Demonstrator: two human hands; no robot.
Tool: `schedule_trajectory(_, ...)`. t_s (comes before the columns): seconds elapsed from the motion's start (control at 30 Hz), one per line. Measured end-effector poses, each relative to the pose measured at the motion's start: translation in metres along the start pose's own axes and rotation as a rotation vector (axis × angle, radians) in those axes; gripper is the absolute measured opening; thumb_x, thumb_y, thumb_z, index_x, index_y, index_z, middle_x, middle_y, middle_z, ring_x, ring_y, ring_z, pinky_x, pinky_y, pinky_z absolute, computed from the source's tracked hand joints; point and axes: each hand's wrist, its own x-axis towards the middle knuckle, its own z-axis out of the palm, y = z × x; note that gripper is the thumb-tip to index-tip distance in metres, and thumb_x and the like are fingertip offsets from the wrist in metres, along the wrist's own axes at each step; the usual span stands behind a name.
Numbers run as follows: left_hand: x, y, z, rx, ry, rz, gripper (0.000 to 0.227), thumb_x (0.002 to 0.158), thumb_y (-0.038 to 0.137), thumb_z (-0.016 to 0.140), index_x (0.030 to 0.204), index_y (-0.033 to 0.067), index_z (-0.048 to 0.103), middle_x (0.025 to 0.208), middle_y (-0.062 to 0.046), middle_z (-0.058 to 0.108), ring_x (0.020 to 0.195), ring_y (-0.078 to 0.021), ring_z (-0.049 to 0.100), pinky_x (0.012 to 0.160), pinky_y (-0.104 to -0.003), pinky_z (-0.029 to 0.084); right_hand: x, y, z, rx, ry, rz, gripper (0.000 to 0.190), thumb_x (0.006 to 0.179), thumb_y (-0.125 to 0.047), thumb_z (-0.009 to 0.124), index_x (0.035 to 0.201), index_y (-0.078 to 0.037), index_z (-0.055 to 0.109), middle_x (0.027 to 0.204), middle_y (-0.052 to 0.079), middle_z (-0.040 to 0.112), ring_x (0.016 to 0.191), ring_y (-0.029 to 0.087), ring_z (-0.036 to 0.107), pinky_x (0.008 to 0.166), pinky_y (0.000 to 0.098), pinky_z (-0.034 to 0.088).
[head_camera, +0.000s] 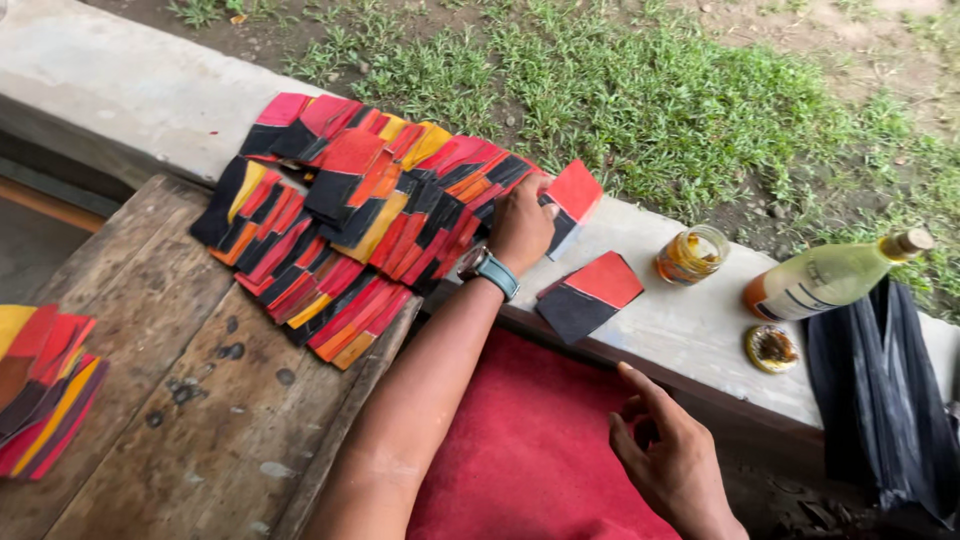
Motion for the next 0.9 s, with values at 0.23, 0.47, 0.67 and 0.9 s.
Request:
schedule_trajectory(0.23, -0.03, 0.052, -0.024, 0.279, -0.053, 0.249, 0.025, 0.088, 0.014, 0.073, 0.107, -0.0018, 0.066, 0.117, -0.022, 0.062, 0.1, -0.043, 0.067, 0.08, -0.05, 0.056, 0.089, 0.013, -0.085, -0.566, 0.33, -0.257, 0.058, 0.074, -0.028, 0.087, 0.128, -0.015, 0.07, 0.109, 0.008, 0.072, 0.12, 0.031, 0.058, 0.106, 0.0469, 0.047)
schedule_trajectory(0.47, -0.08, 0.08, -0.013, 0.255, -0.464, -0.02, 0.033, 0.084, 0.024, 0.08, 0.099, -0.0016, 0.067, 0.113, -0.024, 0.06, 0.094, -0.0441, 0.067, 0.08, -0.05, 0.055, 0.217, 0.044, -0.075, -0.807, -0.311, 0.191, 0.064, 0.067, -0.052, 0.085, 0.128, -0.034, 0.073, 0.145, 0.004, 0.045, 0.135, 0.035, 0.036, 0.113, 0.0522, 0.035)
schedule_trajectory(0.67, -0.08, 0.068, 0.0, 0.076, -0.386, 0.078, 0.03, 0.086, 0.007, 0.074, 0.111, 0.0008, 0.059, 0.109, -0.022, 0.066, 0.101, -0.0443, 0.067, 0.084, -0.052, 0.054, 0.238, 0.066, -0.06, -0.888, -0.472, 0.264, 0.063, 0.074, -0.063, 0.079, 0.12, -0.02, 0.079, 0.143, 0.003, 0.051, 0.133, 0.035, 0.045, 0.111, 0.0524, 0.043)
schedule_trajectory(0.9, -0.061, 0.036, 0.006, -0.159, -0.475, 0.254, 0.048, 0.075, 0.005, 0.077, 0.12, 0.0025, 0.062, 0.114, -0.019, 0.069, 0.11, -0.0385, 0.066, 0.097, -0.043, 0.052, 0.225, 0.079, -0.062, -0.739, -0.28, 0.145, 0.052, 0.072, -0.038, 0.082, 0.121, -0.023, 0.077, 0.13, 0.01, 0.063, 0.124, 0.037, 0.06, 0.107, 0.0514, 0.047)
